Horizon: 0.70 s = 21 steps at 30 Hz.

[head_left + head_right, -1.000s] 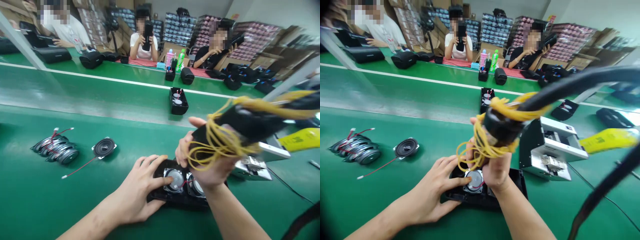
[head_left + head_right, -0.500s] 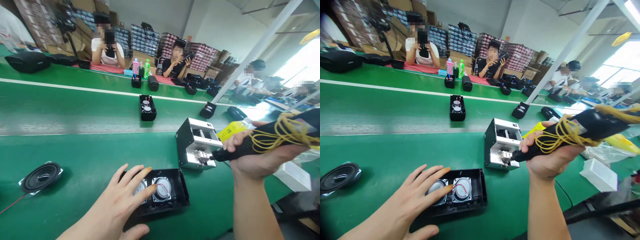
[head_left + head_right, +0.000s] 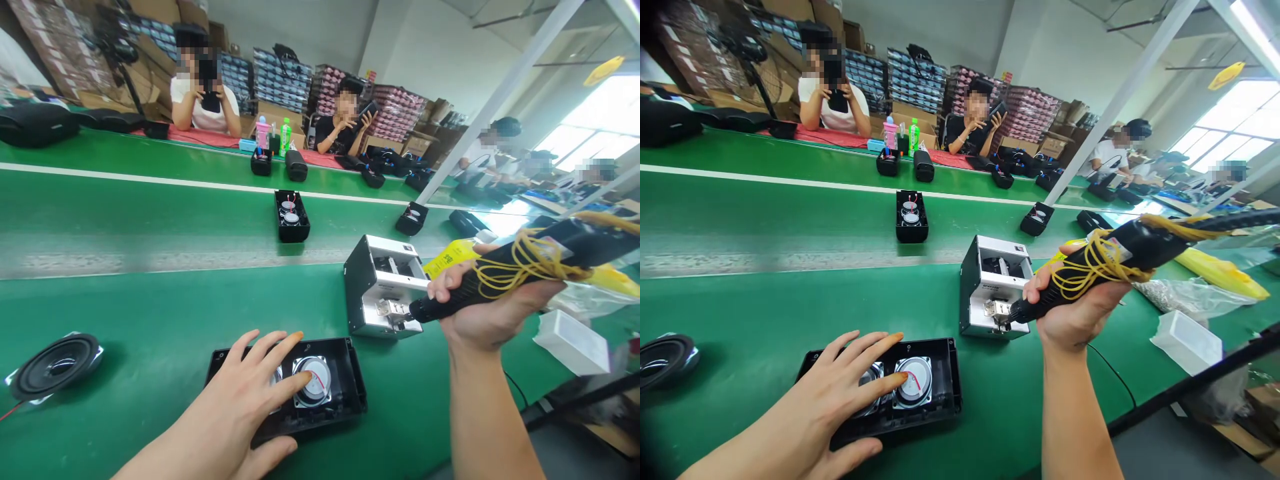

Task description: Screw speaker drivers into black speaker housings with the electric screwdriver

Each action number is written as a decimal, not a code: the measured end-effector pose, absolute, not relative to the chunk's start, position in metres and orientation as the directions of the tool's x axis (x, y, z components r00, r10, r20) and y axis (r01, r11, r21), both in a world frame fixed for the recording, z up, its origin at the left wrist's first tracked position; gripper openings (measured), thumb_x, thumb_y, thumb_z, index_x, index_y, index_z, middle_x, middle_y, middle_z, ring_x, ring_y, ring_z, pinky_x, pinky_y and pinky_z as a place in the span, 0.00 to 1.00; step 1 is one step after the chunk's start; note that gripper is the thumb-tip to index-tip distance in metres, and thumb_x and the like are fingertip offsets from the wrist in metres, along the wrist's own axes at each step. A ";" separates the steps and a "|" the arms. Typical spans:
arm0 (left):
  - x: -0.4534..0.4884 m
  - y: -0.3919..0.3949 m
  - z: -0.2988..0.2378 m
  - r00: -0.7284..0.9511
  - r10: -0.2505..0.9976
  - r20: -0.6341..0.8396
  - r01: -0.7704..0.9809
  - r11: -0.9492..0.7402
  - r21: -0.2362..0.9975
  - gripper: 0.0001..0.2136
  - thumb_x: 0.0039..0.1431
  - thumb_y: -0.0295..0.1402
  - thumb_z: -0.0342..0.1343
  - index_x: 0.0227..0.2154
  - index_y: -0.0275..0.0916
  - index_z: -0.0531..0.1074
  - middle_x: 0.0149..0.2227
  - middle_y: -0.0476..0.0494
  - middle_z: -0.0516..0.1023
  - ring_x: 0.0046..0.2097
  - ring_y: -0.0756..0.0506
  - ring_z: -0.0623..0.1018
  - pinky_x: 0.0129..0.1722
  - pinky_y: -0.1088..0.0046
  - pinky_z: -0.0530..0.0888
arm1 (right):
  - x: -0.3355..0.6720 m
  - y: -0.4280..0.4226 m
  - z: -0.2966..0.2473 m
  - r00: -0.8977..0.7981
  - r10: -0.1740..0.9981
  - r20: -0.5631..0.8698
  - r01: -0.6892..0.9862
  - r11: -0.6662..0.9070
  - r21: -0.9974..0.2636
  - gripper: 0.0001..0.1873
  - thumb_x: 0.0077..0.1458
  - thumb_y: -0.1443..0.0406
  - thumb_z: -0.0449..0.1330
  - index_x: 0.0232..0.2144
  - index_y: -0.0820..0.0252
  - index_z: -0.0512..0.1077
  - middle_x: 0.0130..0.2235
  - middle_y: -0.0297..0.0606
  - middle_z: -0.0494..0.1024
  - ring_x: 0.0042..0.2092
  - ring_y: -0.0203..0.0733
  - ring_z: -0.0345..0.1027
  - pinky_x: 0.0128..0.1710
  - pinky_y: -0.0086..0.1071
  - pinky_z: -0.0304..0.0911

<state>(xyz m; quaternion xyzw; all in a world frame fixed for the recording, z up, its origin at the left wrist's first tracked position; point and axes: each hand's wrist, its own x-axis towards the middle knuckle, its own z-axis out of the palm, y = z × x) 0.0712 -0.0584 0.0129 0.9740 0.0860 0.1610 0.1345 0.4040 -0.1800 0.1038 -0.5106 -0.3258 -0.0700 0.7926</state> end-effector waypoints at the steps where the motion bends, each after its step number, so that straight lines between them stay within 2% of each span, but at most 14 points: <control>1: 0.071 -0.060 0.014 0.932 0.216 0.293 0.129 -0.948 0.289 0.33 0.57 0.34 0.70 0.66 0.56 0.73 0.77 0.44 0.64 0.72 0.28 0.69 0.71 0.38 0.68 | 0.403 -0.180 0.103 0.778 0.221 0.588 0.441 0.474 -0.762 0.45 0.49 0.22 0.56 0.39 0.54 0.72 0.17 0.25 0.66 0.13 0.37 0.53 0.10 0.30 0.51; 4: 0.072 -0.060 0.015 0.935 0.202 0.293 0.117 -0.952 0.284 0.34 0.56 0.33 0.70 0.66 0.55 0.73 0.77 0.43 0.63 0.72 0.28 0.69 0.71 0.38 0.68 | 0.401 -0.179 0.104 0.772 0.231 0.592 0.439 0.479 -0.760 0.46 0.48 0.21 0.55 0.38 0.55 0.72 0.17 0.25 0.65 0.13 0.36 0.53 0.11 0.30 0.51; 9: 0.070 -0.053 0.005 0.949 0.132 0.285 0.053 -0.962 0.267 0.35 0.58 0.34 0.68 0.69 0.57 0.70 0.79 0.40 0.59 0.72 0.25 0.69 0.67 0.31 0.69 | 0.401 -0.180 0.104 0.772 0.228 0.593 0.443 0.476 -0.759 0.45 0.48 0.22 0.56 0.38 0.54 0.73 0.16 0.25 0.66 0.12 0.37 0.52 0.10 0.31 0.52; 12: 0.070 -0.053 0.001 0.951 0.151 0.271 0.074 -0.958 0.276 0.36 0.58 0.33 0.68 0.69 0.58 0.69 0.80 0.41 0.57 0.73 0.25 0.68 0.67 0.29 0.68 | 0.404 -0.187 0.102 0.751 0.263 0.605 0.433 0.495 -0.753 0.45 0.47 0.22 0.57 0.41 0.54 0.74 0.15 0.25 0.67 0.11 0.38 0.51 0.09 0.31 0.50; 15: 0.071 -0.055 0.004 0.963 0.153 0.223 0.080 -0.948 0.307 0.37 0.57 0.33 0.68 0.69 0.58 0.69 0.80 0.39 0.56 0.73 0.23 0.67 0.65 0.28 0.68 | 0.401 -0.199 0.104 0.728 0.313 0.609 0.409 0.515 -0.754 0.44 0.48 0.24 0.58 0.44 0.53 0.76 0.16 0.26 0.67 0.11 0.39 0.51 0.09 0.32 0.49; 18: 0.074 -0.056 0.011 0.977 0.152 0.152 0.091 -0.934 0.346 0.36 0.57 0.33 0.69 0.69 0.58 0.69 0.80 0.38 0.56 0.73 0.22 0.67 0.65 0.26 0.67 | 0.385 -0.211 0.110 0.721 0.339 0.605 0.383 0.532 -0.755 0.41 0.52 0.28 0.59 0.48 0.52 0.78 0.19 0.26 0.69 0.14 0.36 0.53 0.13 0.31 0.51; 21: 0.076 -0.055 0.020 0.982 0.162 0.094 0.116 -0.919 0.377 0.35 0.57 0.33 0.69 0.68 0.58 0.70 0.79 0.37 0.57 0.73 0.22 0.66 0.66 0.26 0.65 | 0.363 -0.220 0.116 0.732 0.317 0.603 0.368 0.561 -0.742 0.37 0.53 0.33 0.60 0.51 0.50 0.79 0.20 0.23 0.66 0.15 0.33 0.49 0.14 0.31 0.47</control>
